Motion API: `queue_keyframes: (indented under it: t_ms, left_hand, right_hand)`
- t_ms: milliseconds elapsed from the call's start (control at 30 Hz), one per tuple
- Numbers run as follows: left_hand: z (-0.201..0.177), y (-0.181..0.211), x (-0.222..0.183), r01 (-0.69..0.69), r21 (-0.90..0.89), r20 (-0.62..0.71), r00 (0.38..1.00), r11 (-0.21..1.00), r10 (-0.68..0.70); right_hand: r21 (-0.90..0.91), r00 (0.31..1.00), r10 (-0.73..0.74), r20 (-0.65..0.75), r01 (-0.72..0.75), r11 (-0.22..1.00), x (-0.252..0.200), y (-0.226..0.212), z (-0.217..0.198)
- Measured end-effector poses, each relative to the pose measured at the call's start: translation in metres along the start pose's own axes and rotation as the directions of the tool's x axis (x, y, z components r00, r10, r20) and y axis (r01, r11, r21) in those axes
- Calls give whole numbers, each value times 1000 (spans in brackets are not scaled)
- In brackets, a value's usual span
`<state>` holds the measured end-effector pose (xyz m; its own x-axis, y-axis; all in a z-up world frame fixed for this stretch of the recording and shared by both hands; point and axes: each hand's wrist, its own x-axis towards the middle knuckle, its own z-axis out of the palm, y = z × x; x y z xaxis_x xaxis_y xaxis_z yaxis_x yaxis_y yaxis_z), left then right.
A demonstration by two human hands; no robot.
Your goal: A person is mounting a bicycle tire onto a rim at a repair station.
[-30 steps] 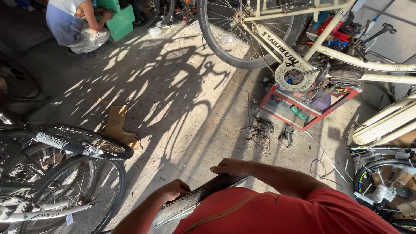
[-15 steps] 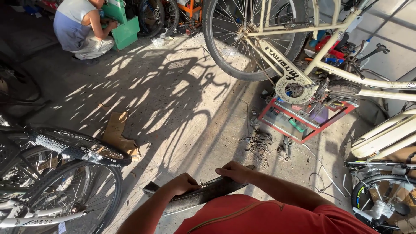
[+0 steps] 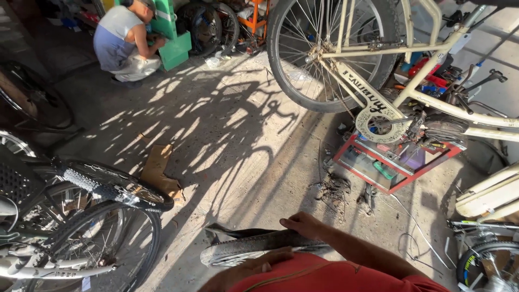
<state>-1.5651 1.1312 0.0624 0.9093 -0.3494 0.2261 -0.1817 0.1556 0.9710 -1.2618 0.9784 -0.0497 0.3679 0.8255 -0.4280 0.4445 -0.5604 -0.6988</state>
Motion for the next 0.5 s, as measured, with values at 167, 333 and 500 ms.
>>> queue_keyframes:
  t_ms: [167, 333, 500]
  left_hand:
    - [-40, -69, -25, 817, 428, -602, 576, 386, -552]
    - [-76, -100, 7, 617, 478, -627, 738, 625, -248]
    - [-76, -93, 21, 795, 277, -267, 603, 539, -752]
  right_hand:
    - [-37, 999, -4, 41, 5, 999, -9, -8, -9]
    - [-217, 974, 89, 208, -43, 975, -26, -38, 0]
    - [-339, 987, 0, 162, 56, 939, -23, -26, -1]
